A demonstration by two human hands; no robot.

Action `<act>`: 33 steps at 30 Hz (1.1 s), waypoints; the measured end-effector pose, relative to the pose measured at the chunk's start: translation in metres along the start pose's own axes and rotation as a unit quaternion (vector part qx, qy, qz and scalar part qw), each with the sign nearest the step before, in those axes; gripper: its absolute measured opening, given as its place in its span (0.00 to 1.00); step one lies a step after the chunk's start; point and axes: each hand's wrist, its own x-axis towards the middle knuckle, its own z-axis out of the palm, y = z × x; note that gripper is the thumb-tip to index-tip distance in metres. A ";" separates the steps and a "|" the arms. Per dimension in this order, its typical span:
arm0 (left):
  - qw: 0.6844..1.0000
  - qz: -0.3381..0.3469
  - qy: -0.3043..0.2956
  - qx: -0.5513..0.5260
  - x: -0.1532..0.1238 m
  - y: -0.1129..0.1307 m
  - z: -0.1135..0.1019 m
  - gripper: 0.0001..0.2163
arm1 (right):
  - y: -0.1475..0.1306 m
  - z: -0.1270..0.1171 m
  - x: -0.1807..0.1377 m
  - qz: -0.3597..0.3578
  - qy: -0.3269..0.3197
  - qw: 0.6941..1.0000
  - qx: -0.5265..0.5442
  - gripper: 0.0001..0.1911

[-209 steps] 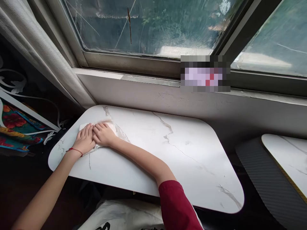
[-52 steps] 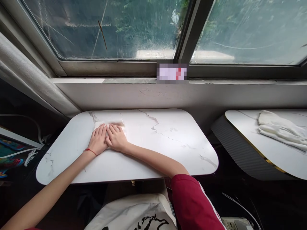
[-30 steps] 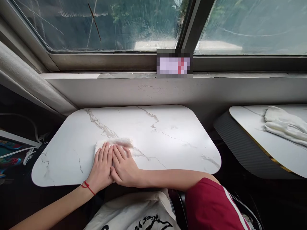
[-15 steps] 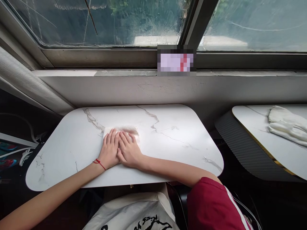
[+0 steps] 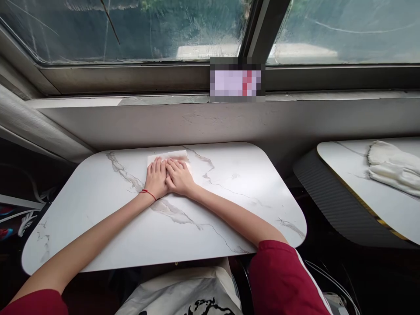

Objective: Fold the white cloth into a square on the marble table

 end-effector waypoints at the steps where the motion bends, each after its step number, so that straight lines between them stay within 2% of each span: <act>1: 1.000 -0.001 0.003 0.000 0.004 0.000 0.001 0.28 | 0.004 0.001 0.003 0.001 0.002 1.000 0.000 0.27; 15: 0.999 -0.043 0.021 0.006 0.072 0.002 0.013 0.29 | 0.062 0.003 0.054 0.017 0.006 0.999 0.049 0.25; 27: 0.996 -0.063 0.062 -0.002 0.088 0.004 0.020 0.26 | 0.087 0.002 0.071 -0.014 0.036 0.988 0.150 0.22; 33: 0.996 -0.062 0.069 -0.016 0.094 0.003 0.021 0.27 | 0.102 0.004 0.081 -0.060 0.049 0.973 0.217 0.19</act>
